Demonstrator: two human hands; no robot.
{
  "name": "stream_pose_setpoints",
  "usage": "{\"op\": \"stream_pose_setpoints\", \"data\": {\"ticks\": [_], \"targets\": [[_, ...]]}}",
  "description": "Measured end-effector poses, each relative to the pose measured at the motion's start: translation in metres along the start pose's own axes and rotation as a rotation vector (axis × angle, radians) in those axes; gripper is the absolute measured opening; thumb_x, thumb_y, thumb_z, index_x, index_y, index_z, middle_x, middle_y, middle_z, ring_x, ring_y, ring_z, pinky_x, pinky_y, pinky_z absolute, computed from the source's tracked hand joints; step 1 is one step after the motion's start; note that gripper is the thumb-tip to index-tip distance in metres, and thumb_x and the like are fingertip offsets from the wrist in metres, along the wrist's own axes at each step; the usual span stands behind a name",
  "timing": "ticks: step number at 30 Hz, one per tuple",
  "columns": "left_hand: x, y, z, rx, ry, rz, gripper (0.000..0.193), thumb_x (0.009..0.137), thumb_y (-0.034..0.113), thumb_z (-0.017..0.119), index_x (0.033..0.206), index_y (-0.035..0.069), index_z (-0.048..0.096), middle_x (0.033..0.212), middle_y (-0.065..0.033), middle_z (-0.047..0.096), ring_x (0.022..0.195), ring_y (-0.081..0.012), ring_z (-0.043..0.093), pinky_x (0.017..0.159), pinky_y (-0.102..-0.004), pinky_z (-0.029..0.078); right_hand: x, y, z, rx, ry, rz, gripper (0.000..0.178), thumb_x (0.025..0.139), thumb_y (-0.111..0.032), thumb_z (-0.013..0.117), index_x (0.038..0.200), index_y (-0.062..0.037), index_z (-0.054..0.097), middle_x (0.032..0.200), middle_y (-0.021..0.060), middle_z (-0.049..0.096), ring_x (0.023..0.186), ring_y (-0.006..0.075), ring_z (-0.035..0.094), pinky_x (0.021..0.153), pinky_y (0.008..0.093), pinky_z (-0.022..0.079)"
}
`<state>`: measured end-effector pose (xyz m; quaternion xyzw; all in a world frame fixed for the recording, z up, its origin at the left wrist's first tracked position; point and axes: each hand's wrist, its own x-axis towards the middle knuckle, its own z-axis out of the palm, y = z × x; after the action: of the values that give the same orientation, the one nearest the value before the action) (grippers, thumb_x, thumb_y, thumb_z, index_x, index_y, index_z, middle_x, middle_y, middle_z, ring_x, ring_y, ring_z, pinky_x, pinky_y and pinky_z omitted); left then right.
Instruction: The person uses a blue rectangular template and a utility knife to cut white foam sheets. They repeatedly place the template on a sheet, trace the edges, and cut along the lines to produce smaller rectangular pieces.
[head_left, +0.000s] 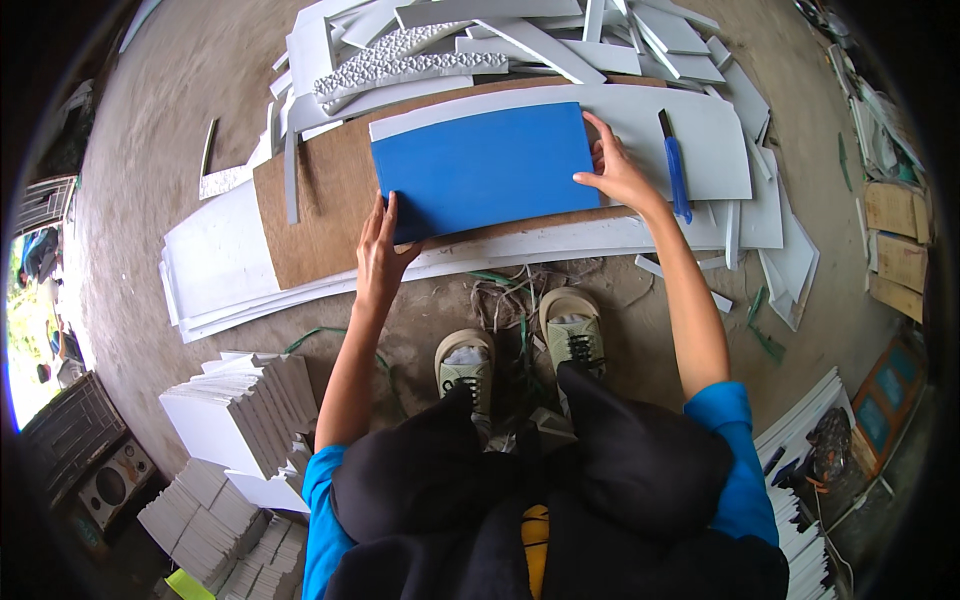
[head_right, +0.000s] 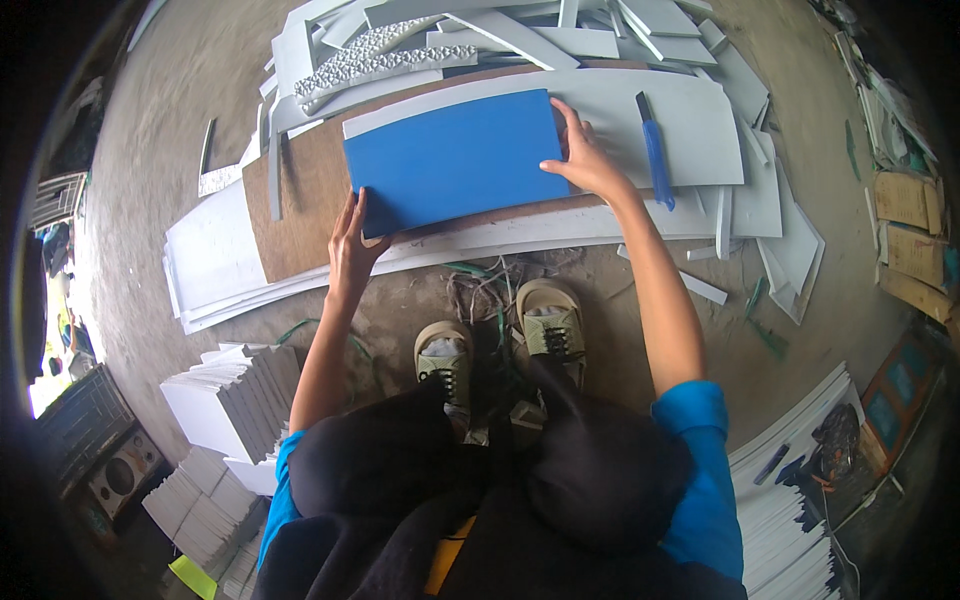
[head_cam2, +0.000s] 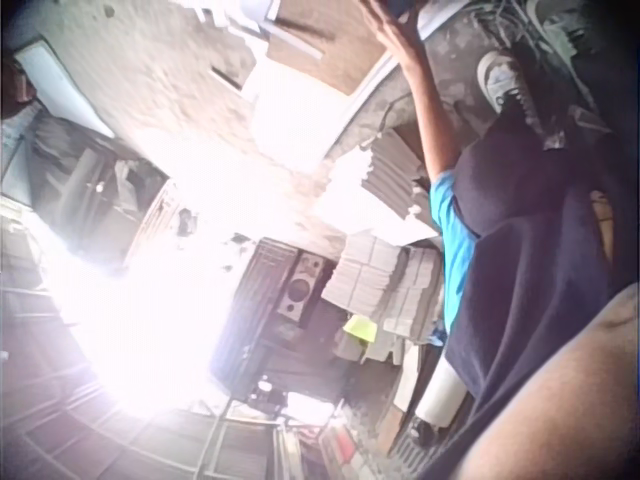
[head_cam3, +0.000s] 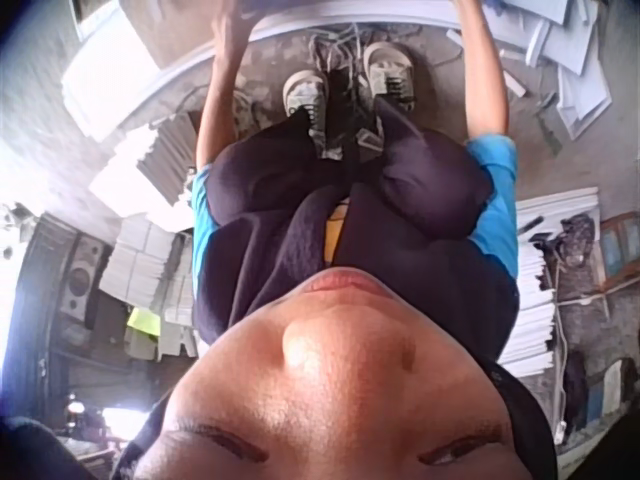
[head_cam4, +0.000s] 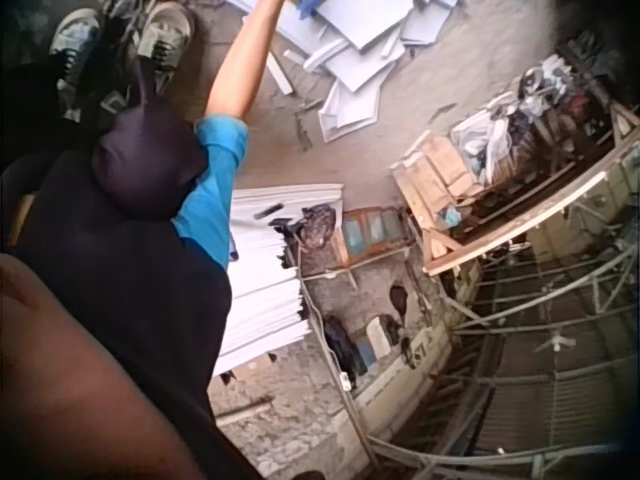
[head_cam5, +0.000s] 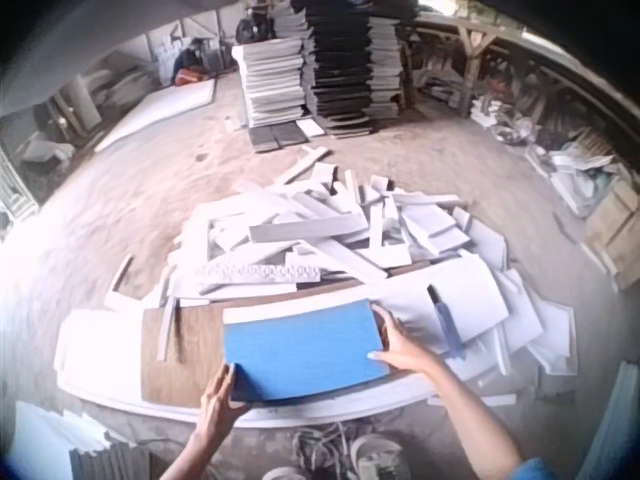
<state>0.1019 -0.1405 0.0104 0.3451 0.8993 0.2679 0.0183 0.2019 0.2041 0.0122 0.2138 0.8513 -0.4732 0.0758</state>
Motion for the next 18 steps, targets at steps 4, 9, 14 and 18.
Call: {"op": "stream_pose_setpoints", "data": {"ticks": [4, 9, 14, 18], "targets": [[-0.001, 0.001, 0.002, 0.006, -0.010, 0.008, 0.082, 0.060, 0.010, 0.073, 0.130, 0.008, 0.031, 0.126, -0.0231, 0.037, 0.108, -0.0366, 0.045, 0.086, -0.0392, 0.043, 0.001, -0.001, 0.002, -0.030, -0.013, 0.008, 0.090, 0.066, -0.013, 0.069, 0.133, -0.0276, 0.011, 0.117, 0.0231, 0.036, 0.113, 0.0375, 0.038, 0.092, 0.0436, 0.033], [0.009, 0.007, -0.008, 0.200, -0.172, 0.040, 0.082, 0.063, 0.028, 0.072, 0.127, 0.000, 0.031, 0.125, -0.0273, 0.035, 0.106, -0.0387, 0.046, 0.085, -0.0392, 0.044, 0.002, -0.008, 0.009, -0.316, 0.128, -0.064, 0.093, 0.066, -0.014, 0.071, 0.134, -0.0193, 0.008, 0.110, 0.0259, 0.038, 0.105, 0.0424, 0.040, 0.093, 0.0446, 0.031], [0.065, 0.059, -0.033, 0.824, -0.432, 0.094, 0.076, 0.067, 0.052, 0.062, 0.118, -0.001, 0.043, 0.125, -0.0275, 0.033, 0.118, -0.0355, 0.033, 0.096, -0.0446, 0.032, -0.022, 0.014, -0.014, -0.293, 0.651, -0.234, 0.067, 0.070, -0.018, 0.067, 0.125, -0.0066, 0.031, 0.102, 0.0194, 0.044, 0.094, 0.0367, 0.043, 0.082, 0.0452, 0.036], [0.126, 0.111, 0.008, 0.412, -0.367, 0.288, 0.057, 0.077, 0.044, 0.054, 0.115, 0.002, 0.046, 0.127, -0.0215, 0.034, 0.123, -0.0319, 0.026, 0.102, -0.0468, 0.020, -0.044, 0.033, -0.037, -0.605, 0.820, 0.151, 0.051, 0.074, -0.017, 0.062, 0.118, -0.0055, 0.038, 0.100, 0.0146, 0.044, 0.093, 0.0319, 0.044, 0.077, 0.0430, 0.039]]}}
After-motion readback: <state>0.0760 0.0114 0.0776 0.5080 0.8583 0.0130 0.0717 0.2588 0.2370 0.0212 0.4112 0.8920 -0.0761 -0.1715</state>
